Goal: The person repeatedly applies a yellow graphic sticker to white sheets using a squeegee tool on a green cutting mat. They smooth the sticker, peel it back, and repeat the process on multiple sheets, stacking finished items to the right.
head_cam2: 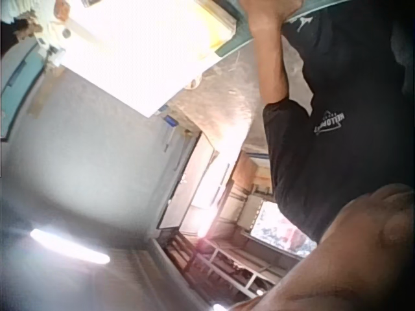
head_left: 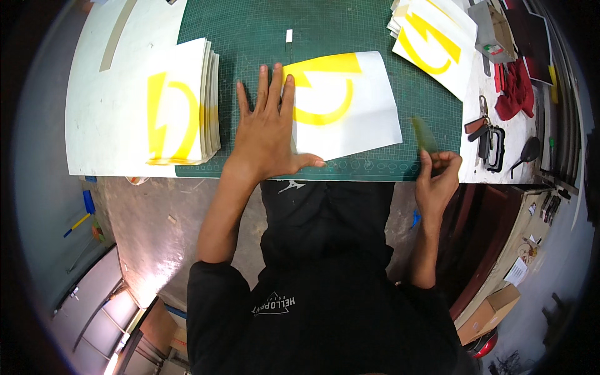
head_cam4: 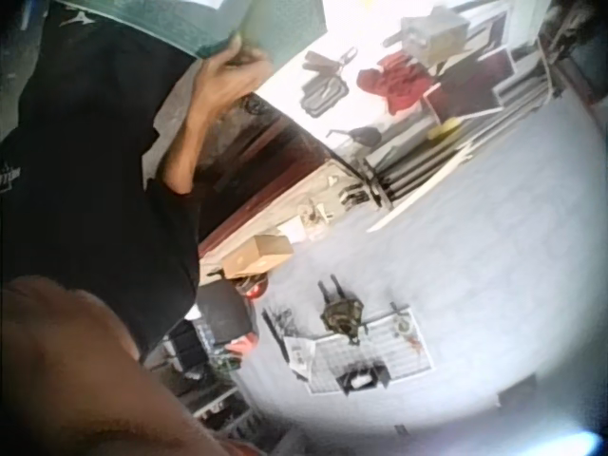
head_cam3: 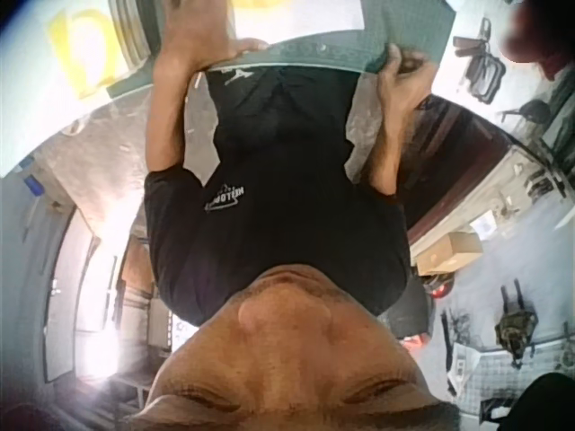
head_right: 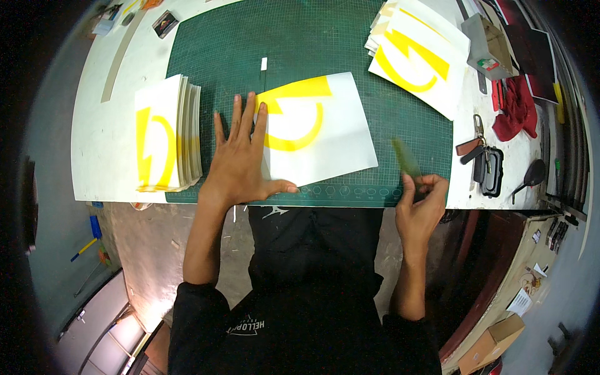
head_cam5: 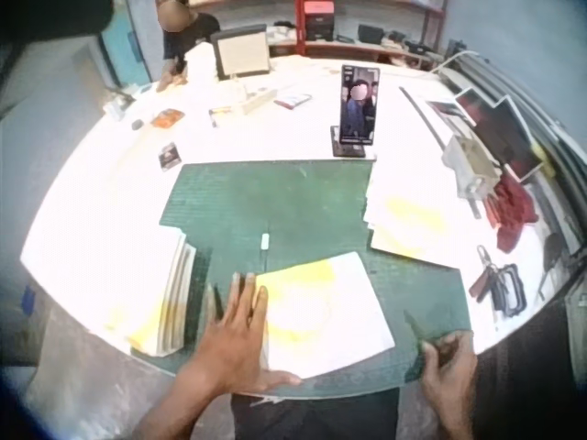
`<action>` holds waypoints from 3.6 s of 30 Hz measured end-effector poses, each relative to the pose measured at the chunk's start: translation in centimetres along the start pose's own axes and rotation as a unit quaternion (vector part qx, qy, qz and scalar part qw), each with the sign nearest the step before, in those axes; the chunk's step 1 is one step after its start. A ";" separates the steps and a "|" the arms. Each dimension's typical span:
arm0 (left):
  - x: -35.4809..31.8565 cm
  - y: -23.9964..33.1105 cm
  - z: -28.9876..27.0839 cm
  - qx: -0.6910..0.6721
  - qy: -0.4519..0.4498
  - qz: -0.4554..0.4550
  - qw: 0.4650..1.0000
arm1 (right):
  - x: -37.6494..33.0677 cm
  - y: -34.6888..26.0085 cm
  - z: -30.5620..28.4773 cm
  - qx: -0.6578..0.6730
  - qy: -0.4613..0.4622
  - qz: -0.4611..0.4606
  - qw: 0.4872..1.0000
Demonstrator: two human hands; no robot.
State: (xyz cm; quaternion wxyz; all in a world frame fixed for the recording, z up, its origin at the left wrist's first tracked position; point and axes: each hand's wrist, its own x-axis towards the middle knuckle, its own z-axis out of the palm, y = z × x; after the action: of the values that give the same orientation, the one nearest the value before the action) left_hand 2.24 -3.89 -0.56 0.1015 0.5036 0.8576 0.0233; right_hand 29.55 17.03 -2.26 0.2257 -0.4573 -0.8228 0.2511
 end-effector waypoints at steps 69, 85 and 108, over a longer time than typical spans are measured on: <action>0.4 -0.5 0.7 -0.114 0.010 0.001 0.993 | 9.0 -6.6 10.3 -0.035 0.072 -0.214 0.974; 0.7 -0.5 0.3 -0.129 0.115 0.143 0.974 | 2.0 -6.9 4.4 -0.008 -0.057 -0.336 0.940; -6.2 3.2 4.8 -0.128 0.198 0.085 0.968 | -1.9 -3.8 5.2 -0.001 -0.130 -0.397 0.909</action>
State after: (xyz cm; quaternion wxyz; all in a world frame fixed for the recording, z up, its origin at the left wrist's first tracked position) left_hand 8.82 -7.98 -3.90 -0.0087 0.5432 0.8043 0.2408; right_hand 24.94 12.60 -4.19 0.1975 -0.0565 -0.9586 0.1972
